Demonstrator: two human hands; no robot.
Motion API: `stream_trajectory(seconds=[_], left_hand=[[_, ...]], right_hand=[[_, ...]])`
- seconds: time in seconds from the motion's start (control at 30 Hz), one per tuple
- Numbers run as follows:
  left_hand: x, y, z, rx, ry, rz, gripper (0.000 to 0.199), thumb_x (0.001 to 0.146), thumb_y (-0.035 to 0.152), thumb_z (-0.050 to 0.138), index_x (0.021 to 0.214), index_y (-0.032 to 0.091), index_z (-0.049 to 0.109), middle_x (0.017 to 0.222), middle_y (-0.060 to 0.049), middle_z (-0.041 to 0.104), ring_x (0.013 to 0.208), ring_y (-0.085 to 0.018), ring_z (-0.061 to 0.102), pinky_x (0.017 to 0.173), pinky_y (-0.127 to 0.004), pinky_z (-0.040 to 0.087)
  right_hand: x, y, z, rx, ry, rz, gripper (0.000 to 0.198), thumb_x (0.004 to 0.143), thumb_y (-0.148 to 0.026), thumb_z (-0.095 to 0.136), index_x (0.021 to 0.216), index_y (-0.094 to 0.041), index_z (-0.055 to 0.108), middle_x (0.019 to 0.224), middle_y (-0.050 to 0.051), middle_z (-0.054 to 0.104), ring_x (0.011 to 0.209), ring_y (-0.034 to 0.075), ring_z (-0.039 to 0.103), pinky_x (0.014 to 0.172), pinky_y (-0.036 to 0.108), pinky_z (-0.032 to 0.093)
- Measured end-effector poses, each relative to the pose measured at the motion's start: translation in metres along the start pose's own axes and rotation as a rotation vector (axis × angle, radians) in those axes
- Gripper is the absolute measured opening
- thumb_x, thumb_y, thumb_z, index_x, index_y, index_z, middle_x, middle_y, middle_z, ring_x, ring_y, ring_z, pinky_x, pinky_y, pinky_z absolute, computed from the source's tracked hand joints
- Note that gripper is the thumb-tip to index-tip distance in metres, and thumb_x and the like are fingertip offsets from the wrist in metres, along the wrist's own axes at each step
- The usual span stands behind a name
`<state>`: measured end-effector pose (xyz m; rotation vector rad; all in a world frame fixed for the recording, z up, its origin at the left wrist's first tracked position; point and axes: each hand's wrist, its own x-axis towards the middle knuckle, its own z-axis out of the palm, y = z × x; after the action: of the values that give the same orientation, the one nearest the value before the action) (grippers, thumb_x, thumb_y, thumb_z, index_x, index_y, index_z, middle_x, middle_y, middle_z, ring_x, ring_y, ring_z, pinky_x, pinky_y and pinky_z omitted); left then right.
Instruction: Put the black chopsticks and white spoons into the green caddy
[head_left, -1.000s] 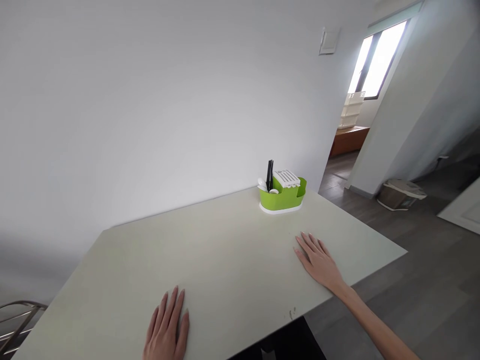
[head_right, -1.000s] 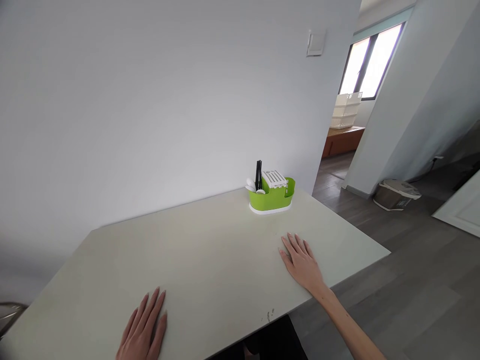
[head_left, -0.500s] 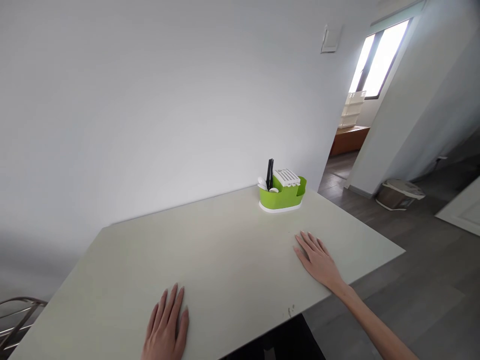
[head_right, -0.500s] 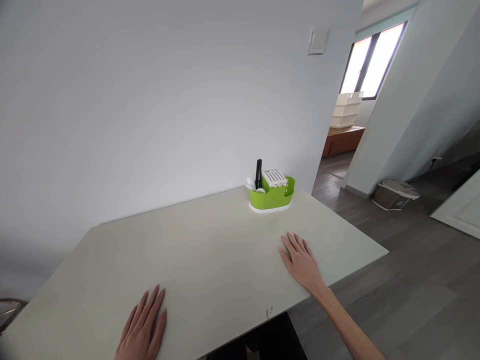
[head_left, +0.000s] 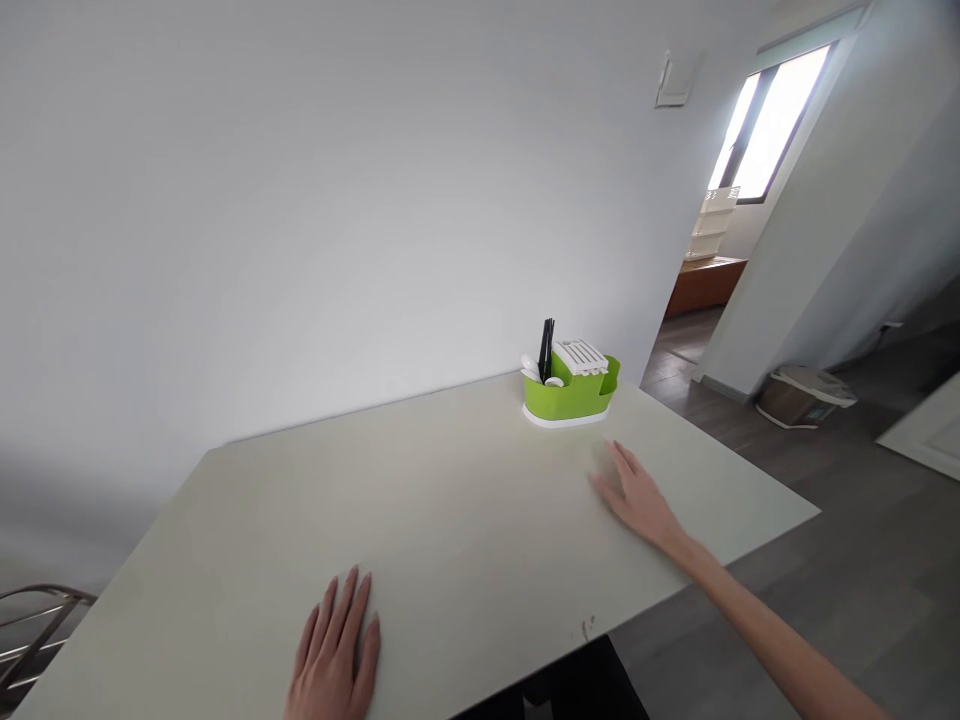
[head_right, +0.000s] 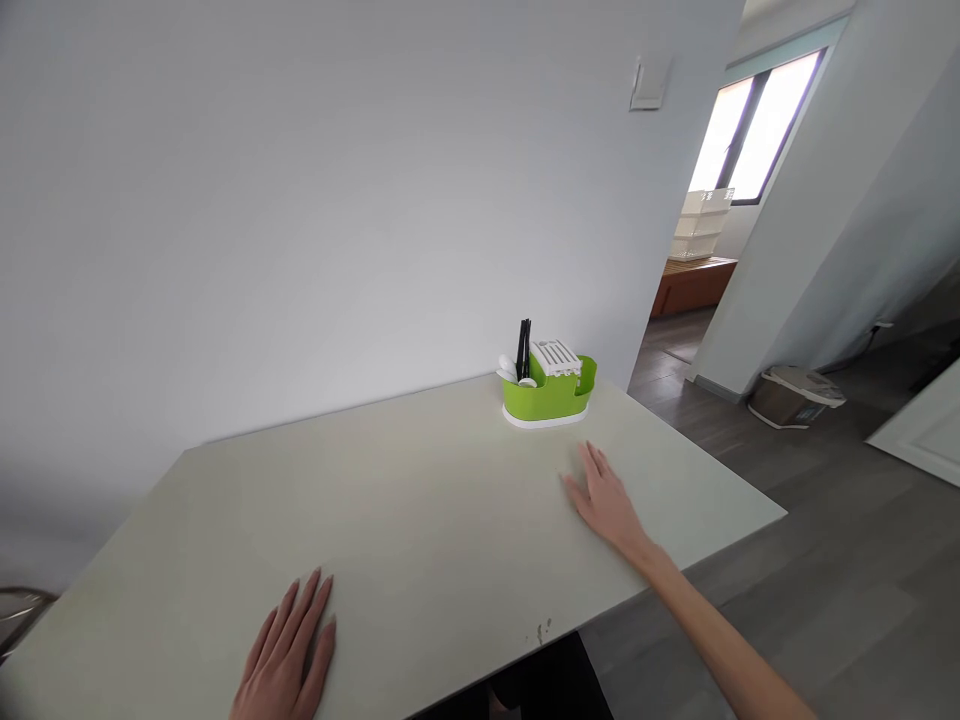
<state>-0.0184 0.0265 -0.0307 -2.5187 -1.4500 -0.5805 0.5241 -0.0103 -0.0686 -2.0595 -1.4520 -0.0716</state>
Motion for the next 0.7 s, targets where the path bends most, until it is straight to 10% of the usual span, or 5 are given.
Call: stream_trajectory(seconds=[0.3, 0.7], left_hand=[[-0.001, 0.002, -0.005, 0.023, -0.001, 0.014, 0.069, 0.105, 0.043, 0.043, 0.170, 0.034, 0.020, 0.169, -0.001, 0.039, 0.156, -0.031, 0.036, 0.125, -0.054, 0.038], [0.000, 0.003, -0.001, 0.048, 0.005, 0.030, 0.070, 0.106, 0.042, 0.042, 0.171, 0.034, 0.016, 0.170, -0.001, 0.038, 0.157, -0.031, 0.034, 0.126, -0.054, 0.037]], right_hand=[[0.130, 0.030, -0.007, -0.185, 0.004, 0.042, 0.086, 0.095, -0.036, 0.045, 0.170, -0.014, 0.010, 0.172, 0.021, 0.026, 0.157, 0.045, 0.027, 0.112, 0.065, 0.044], [0.083, -0.004, 0.010, -0.166, 0.023, -0.133, 0.075, 0.096, -0.034, 0.047, 0.165, -0.015, 0.025, 0.167, 0.018, 0.037, 0.159, 0.042, 0.025, 0.117, 0.058, 0.045]])
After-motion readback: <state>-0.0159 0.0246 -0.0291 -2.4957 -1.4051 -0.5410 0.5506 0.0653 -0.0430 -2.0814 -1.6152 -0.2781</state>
